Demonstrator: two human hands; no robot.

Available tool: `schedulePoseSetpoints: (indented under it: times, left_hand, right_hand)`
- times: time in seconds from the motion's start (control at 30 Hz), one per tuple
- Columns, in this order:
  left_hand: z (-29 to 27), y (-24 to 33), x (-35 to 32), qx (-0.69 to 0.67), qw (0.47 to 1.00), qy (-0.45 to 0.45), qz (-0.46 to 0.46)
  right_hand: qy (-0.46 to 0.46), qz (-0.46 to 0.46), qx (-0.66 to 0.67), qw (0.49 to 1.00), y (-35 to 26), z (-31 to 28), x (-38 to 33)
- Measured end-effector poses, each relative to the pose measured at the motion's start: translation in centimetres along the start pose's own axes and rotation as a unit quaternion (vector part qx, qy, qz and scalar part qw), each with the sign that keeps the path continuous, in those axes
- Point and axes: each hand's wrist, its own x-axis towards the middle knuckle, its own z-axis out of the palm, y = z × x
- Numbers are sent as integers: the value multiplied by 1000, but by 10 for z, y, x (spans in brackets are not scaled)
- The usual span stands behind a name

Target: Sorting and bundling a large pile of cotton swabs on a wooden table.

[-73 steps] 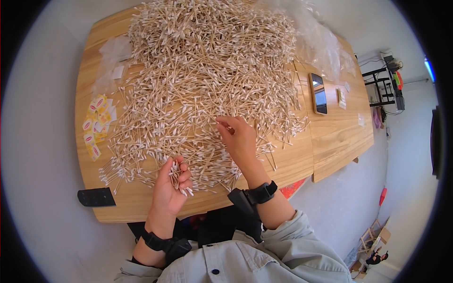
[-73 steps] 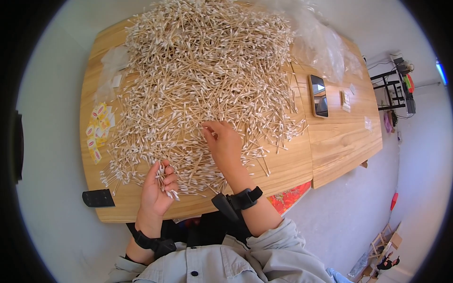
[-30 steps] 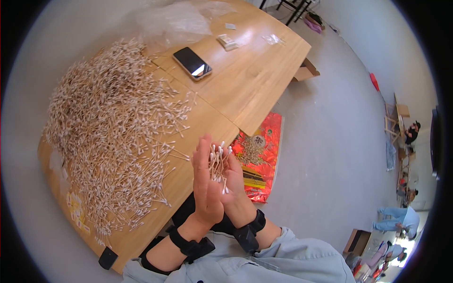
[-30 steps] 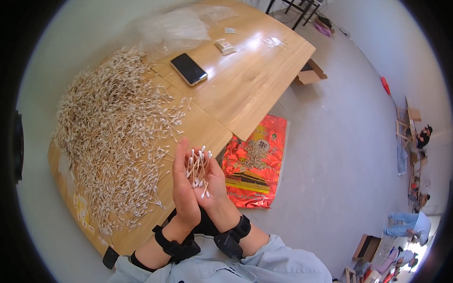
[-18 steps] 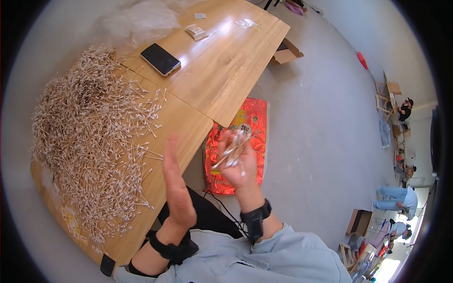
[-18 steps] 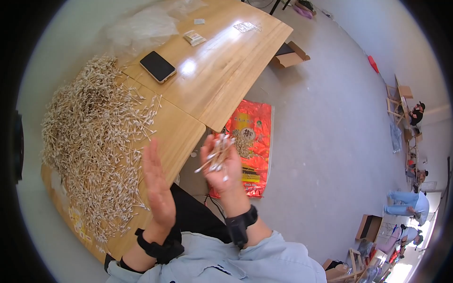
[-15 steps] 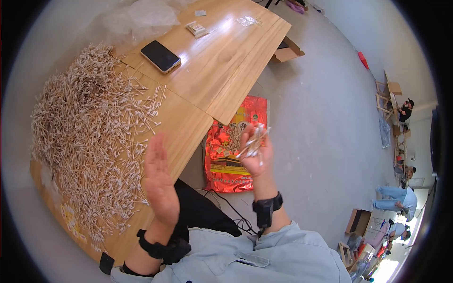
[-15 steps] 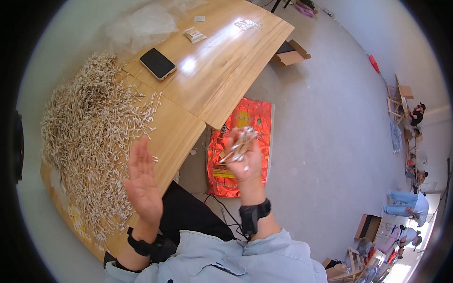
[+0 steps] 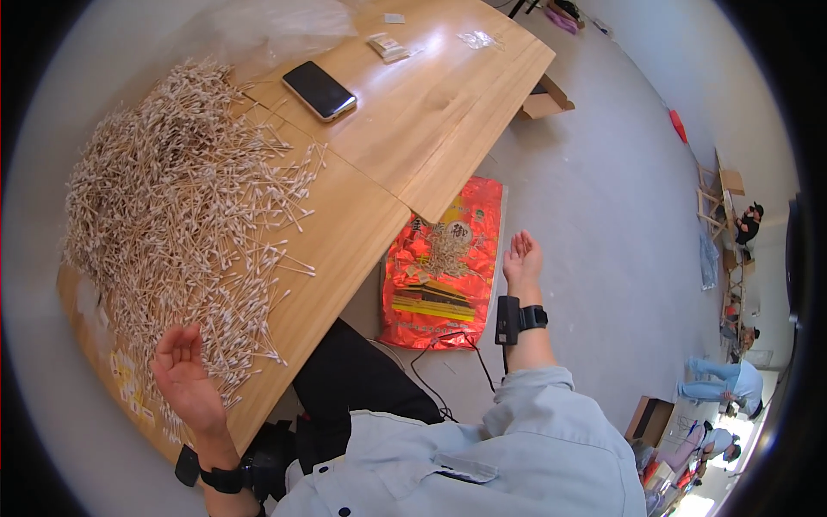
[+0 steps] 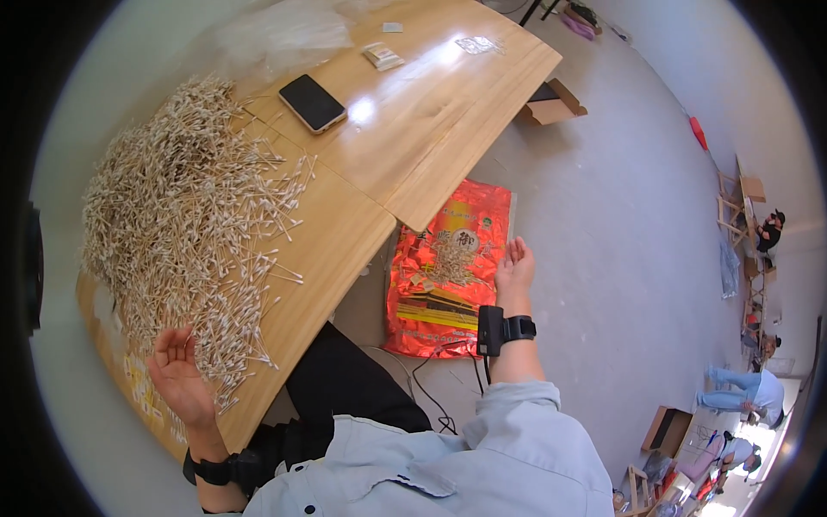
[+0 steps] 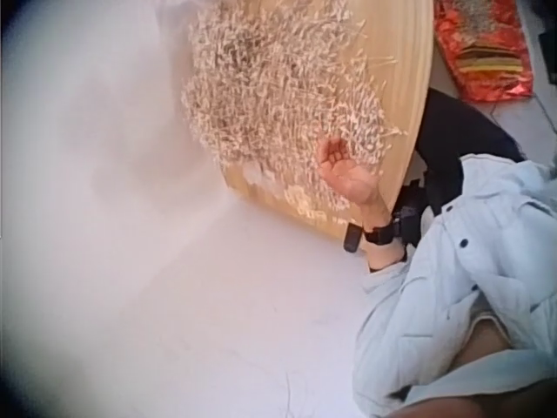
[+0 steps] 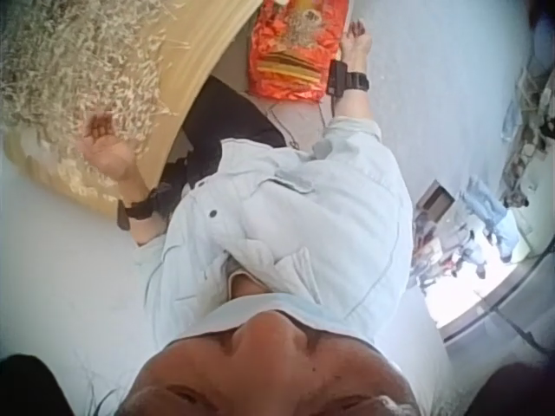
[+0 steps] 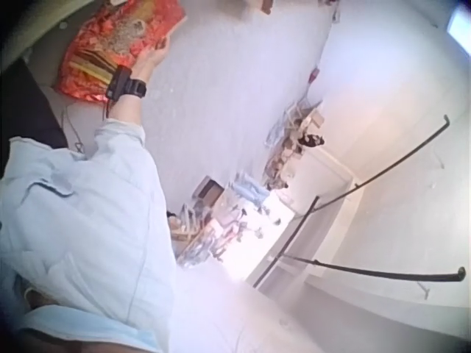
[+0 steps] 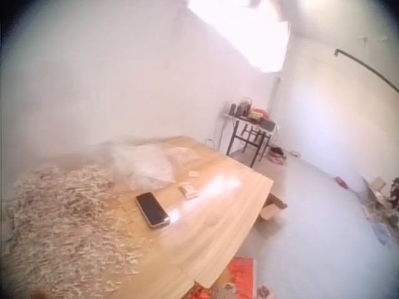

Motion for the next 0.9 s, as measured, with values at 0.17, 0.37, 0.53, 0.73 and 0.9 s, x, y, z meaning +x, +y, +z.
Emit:
schedulePoseSetpoints:
  times: [0.17,0.37,0.53,0.73,0.9]
  left_hand:
    - [-63,9,-24,287,946,145,-36]
    - [-95,2,-18,404,899,156,-64]
    - [-103,9,22,562,826,35,21]
    - [-103,-7,88,602,798,-28,24]
    - [-114,-23,107,637,769,-30,54]
  right_hand:
    - [-84,84,52,992,12,40,-52]
    - [-357,194,-94,909,66,155,-201]
    - [-597,102,-374,703,144,249,-282]
    - [-551,-369,-553,504,240,304,-297]
    - [-548,-366,-573,487,241,318,-309]
